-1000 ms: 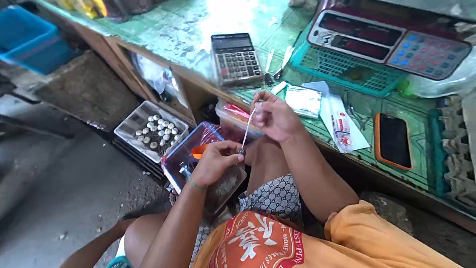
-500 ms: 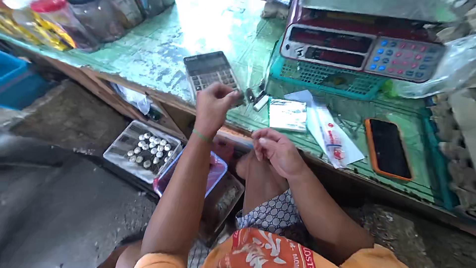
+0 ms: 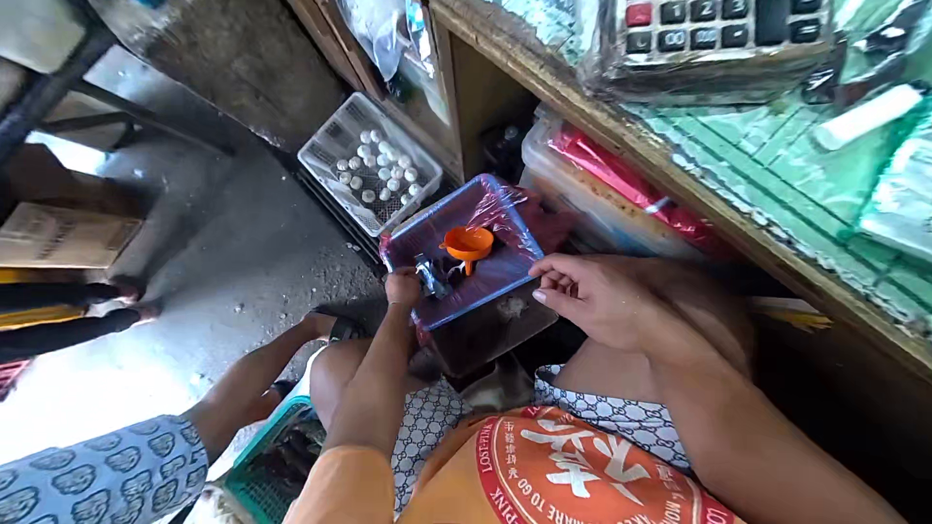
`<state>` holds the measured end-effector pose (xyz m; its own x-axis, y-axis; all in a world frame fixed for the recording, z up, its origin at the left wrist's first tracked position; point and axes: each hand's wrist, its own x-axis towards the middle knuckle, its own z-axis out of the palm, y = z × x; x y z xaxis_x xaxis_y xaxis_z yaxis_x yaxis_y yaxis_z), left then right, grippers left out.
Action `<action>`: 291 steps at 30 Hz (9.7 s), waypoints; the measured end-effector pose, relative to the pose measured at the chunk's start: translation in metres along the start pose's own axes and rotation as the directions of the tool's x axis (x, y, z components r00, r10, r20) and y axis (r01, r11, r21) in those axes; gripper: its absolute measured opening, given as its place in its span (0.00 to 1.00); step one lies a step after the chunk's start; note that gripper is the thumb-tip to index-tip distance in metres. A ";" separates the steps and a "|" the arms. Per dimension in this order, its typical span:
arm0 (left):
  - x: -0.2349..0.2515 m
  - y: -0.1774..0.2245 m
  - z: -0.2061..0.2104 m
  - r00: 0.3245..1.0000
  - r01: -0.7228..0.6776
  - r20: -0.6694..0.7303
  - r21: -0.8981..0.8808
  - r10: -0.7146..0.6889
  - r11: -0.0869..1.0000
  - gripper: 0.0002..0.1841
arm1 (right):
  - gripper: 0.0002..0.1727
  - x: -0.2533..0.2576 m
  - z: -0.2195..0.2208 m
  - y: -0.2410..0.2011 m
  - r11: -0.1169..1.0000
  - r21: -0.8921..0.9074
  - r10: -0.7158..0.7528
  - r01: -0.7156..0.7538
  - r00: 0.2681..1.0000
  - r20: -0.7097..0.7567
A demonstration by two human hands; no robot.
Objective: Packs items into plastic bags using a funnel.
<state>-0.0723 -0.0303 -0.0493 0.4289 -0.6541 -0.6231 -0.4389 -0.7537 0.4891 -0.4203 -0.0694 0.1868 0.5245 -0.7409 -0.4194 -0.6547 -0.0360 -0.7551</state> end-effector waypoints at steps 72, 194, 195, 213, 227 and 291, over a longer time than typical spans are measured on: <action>-0.129 0.076 -0.111 0.760 -0.479 -0.086 -0.743 0.645 0.466 0.05 | 0.11 0.076 0.036 -0.035 0.993 0.088 -0.053 0.077 0.967 -0.251; -0.024 0.024 -0.122 0.850 -0.493 -0.291 -0.734 0.439 0.467 0.06 | 0.12 0.228 0.178 0.059 0.786 -0.526 0.330 -0.325 0.940 -0.089; -0.026 0.025 -0.124 0.854 -0.490 -0.284 -0.721 0.436 0.490 0.07 | 0.12 0.224 0.172 0.058 0.763 -0.550 0.362 -0.339 0.930 -0.070; -0.014 0.000 -0.103 0.791 -0.604 -0.436 -0.452 0.429 0.656 0.27 | 0.14 0.236 0.216 0.115 0.920 -0.283 0.344 -0.269 0.903 0.257; 0.002 -0.039 -0.050 0.939 -0.308 -0.214 -0.176 0.269 0.935 0.27 | 0.14 0.155 0.102 0.001 0.974 -0.117 0.210 -0.194 0.965 0.153; -0.100 0.003 -0.039 0.728 -0.645 -0.426 -0.160 0.537 0.748 0.27 | 0.19 0.125 0.092 -0.006 0.962 -0.235 0.063 -0.135 0.955 -0.291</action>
<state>-0.0859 0.0304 0.0380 0.4130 -0.9081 0.0687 -0.4783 -0.1521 0.8649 -0.3003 -0.1002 0.0924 0.3015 -0.9047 -0.3011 -0.8290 -0.0927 -0.5516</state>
